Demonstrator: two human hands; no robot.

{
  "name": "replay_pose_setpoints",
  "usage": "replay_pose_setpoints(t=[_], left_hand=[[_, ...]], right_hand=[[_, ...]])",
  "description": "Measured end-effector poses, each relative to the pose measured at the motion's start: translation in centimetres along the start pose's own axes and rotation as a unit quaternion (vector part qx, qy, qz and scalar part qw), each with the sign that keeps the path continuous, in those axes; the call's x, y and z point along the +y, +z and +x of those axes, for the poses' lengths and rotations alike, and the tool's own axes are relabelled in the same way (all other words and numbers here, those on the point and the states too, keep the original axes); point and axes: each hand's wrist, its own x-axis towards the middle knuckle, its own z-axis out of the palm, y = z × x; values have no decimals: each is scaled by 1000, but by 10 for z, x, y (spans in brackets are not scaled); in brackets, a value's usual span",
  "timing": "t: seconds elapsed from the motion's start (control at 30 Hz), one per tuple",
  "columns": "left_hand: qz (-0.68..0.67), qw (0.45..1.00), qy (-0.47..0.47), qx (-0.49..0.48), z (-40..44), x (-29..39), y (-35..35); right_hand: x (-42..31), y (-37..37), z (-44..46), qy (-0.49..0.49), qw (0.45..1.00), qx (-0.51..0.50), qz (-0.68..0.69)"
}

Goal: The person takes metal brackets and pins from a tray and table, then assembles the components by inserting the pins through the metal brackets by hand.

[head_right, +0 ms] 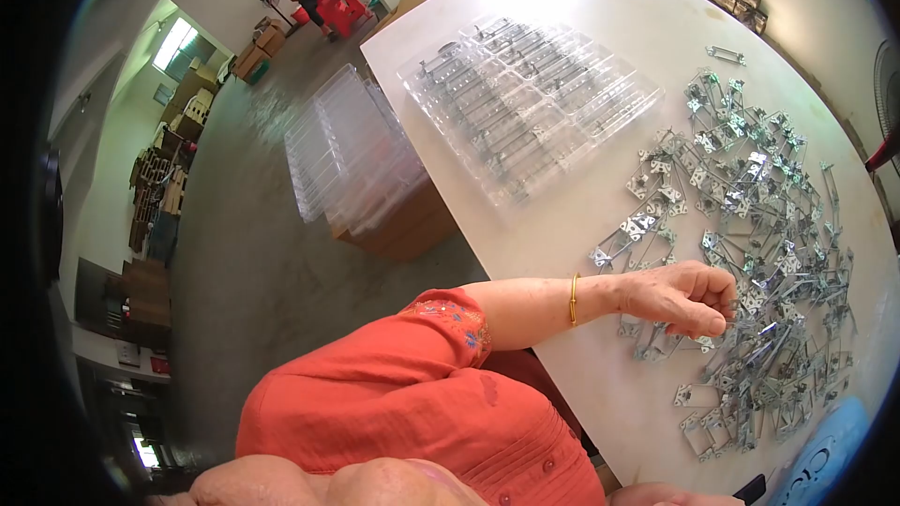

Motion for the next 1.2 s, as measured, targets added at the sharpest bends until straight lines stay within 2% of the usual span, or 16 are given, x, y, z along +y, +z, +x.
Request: replay_pose_setpoints(t=[0.03, 0.1, 0.13, 0.3, 0.37, 0.43, 0.5, 0.53, 0.6, 0.63, 0.7, 0.77, 0.87, 0.93, 1.07, 1.2], left_hand=[[-1, 1000, -2, -2, 0, -1, -1], [-3, 1000, -2, -6, 1, 0, 0], [-3, 1000, -5, -1, 1, 0, 1], [-30, 1000, 5, 5, 1, 0, 1], [-138, 990, 22, -22, 0, -2, -2], [-167, 985, 25, -21, -2, 4, -2], [-241, 971, 7, 8, -4, 13, -2], [-242, 970, 12, 9, -2, 11, -6], [-307, 951, 1, 43, -5, 7, -11], [-338, 939, 0, 59, -5, 5, -12], [-332, 938, 83, -49, 1, -9, -24], [-358, 925, 92, -83, 5, -13, -26], [-373, 913, 103, -127, 3, -12, -27], [-372, 913, 105, -133, 4, -11, -27], [-369, 913, 108, -135, 4, -12, -27], [-369, 913, 105, -137, 3, -12, -27]], right_hand=[[-1, 5, 0, 0, 1000, 0, 0], [-3, 19, 5, 32, 993, 109, -23], [-4, 18, 6, 33, 993, 107, -24], [-1, -2, 9, 26, 999, 10, 23], [0, -17, 15, 26, 998, -30, 38], [-6, -8, 15, 30, 996, -69, 51], [-20, 34, 17, 75, 968, 223, -89], [-19, 42, 18, 87, 967, 219, -94], [-13, 48, 20, 18, 938, 305, -165], [-12, 54, 26, 36, 937, 296, -180], [-11, 65, 38, 45, 865, 449, -220], [-20, 64, 33, 76, 865, 428, -250], [-17, 68, 33, 12, 836, 479, -269], [-32, 71, 37, 150, 818, 473, -291], [-30, 71, 38, 118, 823, 487, -266], [-34, 71, 39, 139, 837, 462, -257]])
